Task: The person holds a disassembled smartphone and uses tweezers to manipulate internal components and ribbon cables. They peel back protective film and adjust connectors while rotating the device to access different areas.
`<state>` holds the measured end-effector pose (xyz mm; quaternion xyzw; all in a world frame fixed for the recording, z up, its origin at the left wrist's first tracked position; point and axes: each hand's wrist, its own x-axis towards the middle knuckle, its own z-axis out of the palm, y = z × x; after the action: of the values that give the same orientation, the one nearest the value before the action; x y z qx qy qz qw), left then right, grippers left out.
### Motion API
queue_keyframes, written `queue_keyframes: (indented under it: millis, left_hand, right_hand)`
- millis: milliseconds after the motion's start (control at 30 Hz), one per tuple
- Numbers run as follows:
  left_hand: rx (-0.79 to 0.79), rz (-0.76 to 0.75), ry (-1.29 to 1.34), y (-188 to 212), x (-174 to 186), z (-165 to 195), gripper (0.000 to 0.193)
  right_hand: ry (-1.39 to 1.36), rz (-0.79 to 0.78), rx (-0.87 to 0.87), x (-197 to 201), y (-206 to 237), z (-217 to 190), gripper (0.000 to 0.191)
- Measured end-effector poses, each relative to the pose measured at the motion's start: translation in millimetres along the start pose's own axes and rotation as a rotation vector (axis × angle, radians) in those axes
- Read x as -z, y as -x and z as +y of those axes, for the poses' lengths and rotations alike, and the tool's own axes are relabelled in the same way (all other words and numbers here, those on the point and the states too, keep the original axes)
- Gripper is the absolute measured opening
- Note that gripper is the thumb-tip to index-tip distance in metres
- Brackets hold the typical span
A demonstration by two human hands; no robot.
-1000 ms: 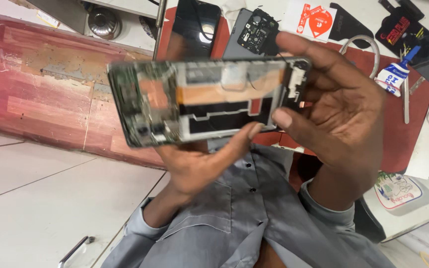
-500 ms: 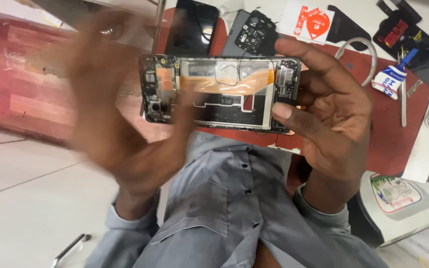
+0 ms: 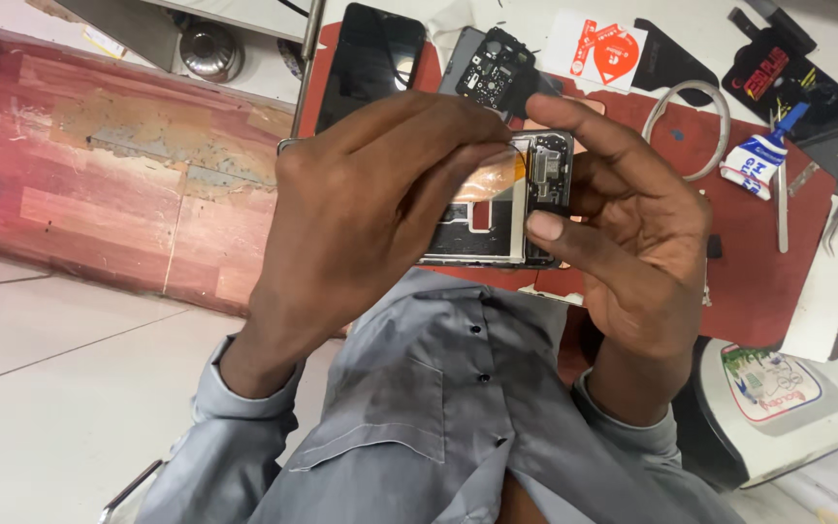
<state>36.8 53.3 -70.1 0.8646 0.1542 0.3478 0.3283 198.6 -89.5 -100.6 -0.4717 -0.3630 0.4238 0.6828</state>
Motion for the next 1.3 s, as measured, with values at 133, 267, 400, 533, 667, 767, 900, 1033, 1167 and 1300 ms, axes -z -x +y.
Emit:
queue_keyframes:
  millis: [133,267,400,533,667,767,900,1033,1167,1300]
  left_hand:
    - [-0.032,-0.01,0.068,0.2,1.3,-0.7,0.008]
    - [-0.067,-0.021,0.125,1.5,-0.9,-3.0,0.005]
    - [-0.063,-0.041,0.184,4.3,-5.5,-2.7,0.01]
    - [-0.053,-0.079,0.229,3.8,-7.2,-4.2,0.02]
    - [-0.065,-0.067,0.222,2.0,-11.0,-3.6,0.026]
    - [-0.052,-0.061,0.242,1.8,-12.8,-2.0,0.025]
    - [-0.061,-0.02,0.198,0.1,-15.6,-3.1,0.023]
    - [-0.055,0.019,0.151,-1.0,-21.2,-4.7,0.015]
    - [-0.049,0.059,0.13,0.9,-23.0,-4.6,0.011]
    - [-0.035,0.072,0.109,0.8,-24.5,-5.0,0.009]
  right_hand:
    - [-0.015,0.146,-0.114,-0.8,-1.6,0.9,0.063]
    - [-0.04,-0.005,0.005,3.5,-0.8,4.8,0.055]
    - [-0.016,0.004,0.006,7.4,1.6,9.4,0.055]
    - [-0.031,0.01,0.002,9.1,2.2,11.2,0.055]
    - [-0.039,0.01,-0.008,8.9,2.8,11.4,0.054]
    - [-0.03,0.012,-0.011,8.7,2.7,10.8,0.055]
    - [-0.033,0.032,-0.03,6.9,2.5,11.7,0.056]
    - [-0.048,0.04,-0.035,6.0,3.4,13.6,0.057]
    - [-0.057,0.034,-0.018,8.3,4.2,15.4,0.057]
    - [-0.02,0.015,0.024,10.1,2.9,18.1,0.047]
